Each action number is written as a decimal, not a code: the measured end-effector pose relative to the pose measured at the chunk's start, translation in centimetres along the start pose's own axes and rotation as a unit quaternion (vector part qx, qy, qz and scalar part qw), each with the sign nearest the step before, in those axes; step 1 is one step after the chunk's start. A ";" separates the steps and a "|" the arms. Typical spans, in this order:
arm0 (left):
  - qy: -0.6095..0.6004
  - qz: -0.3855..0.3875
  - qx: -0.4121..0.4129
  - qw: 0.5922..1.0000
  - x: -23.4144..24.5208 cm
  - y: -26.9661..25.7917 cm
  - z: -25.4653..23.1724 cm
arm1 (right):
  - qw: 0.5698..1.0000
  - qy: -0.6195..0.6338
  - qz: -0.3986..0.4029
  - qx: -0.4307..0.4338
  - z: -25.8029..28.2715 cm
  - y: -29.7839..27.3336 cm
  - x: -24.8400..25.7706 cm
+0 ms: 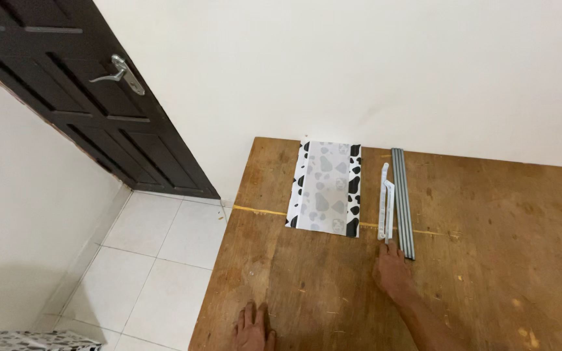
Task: The person disassembles a four-tiered fabric shoe rack by removing the top shelf and separating the metal frame from the fabric. They then reassemble the rack by inserting metal poles into the fabric sleeves and reattaching the shelf.
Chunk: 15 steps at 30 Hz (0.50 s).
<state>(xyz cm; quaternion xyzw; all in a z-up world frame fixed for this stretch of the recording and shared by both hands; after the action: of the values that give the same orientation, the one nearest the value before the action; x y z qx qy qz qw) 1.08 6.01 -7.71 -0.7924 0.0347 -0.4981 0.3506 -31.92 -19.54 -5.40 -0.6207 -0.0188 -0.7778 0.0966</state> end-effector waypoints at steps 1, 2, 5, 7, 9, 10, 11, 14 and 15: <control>-0.004 0.019 -0.001 1.000 -0.8 0.8 0.6 | 1.000 0.003 -0.001 0.014 -0.3 0.7 0.2; 0.004 0.000 0.007 1.000 -1.4 1.5 0.9 | 1.000 -0.023 0.003 0.010 -0.7 1.4 0.2; 0.020 -0.007 0.034 0.999 -2.7 4.6 1.9 | 0.998 -0.062 0.010 0.002 -1.3 3.5 0.0; 0.032 0.023 0.050 0.998 -3.6 6.4 2.0 | 0.999 -0.041 0.010 0.004 -1.6 4.8 -0.2; 0.037 0.038 0.059 0.997 -3.9 7.2 1.8 | 1.000 0.020 -0.013 0.014 -1.8 5.4 0.0; 0.037 0.044 0.063 0.996 -3.9 7.5 1.7 | 0.998 0.050 -0.025 0.020 -1.8 5.6 0.1; 0.037 0.046 0.066 0.996 -4.0 7.7 1.6 | 0.998 0.057 -0.020 0.012 -1.9 5.8 0.1; 0.036 0.052 0.078 0.995 -3.2 7.5 0.6 | 0.998 0.055 -0.007 -0.003 -1.5 6.1 0.9; 0.036 0.053 0.081 0.995 -2.7 7.1 0.3 | 0.999 0.038 -0.005 -0.003 -1.1 6.0 1.5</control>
<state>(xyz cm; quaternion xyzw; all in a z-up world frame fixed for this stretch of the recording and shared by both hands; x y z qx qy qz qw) 2.09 1.92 -14.10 -0.7401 0.0487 -0.5079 0.4382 -32.25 -25.82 -4.73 -0.5909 -0.0158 -0.8014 0.0912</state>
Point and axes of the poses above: each hand's wrist, its own y-axis towards the middle knuckle, its own x-axis out of the back of the hand, z = x × y, the point moved 6 cm from there along y, towards the middle knuckle, and after that the axes turned 1 degree about -x, right-handed, at the moved point
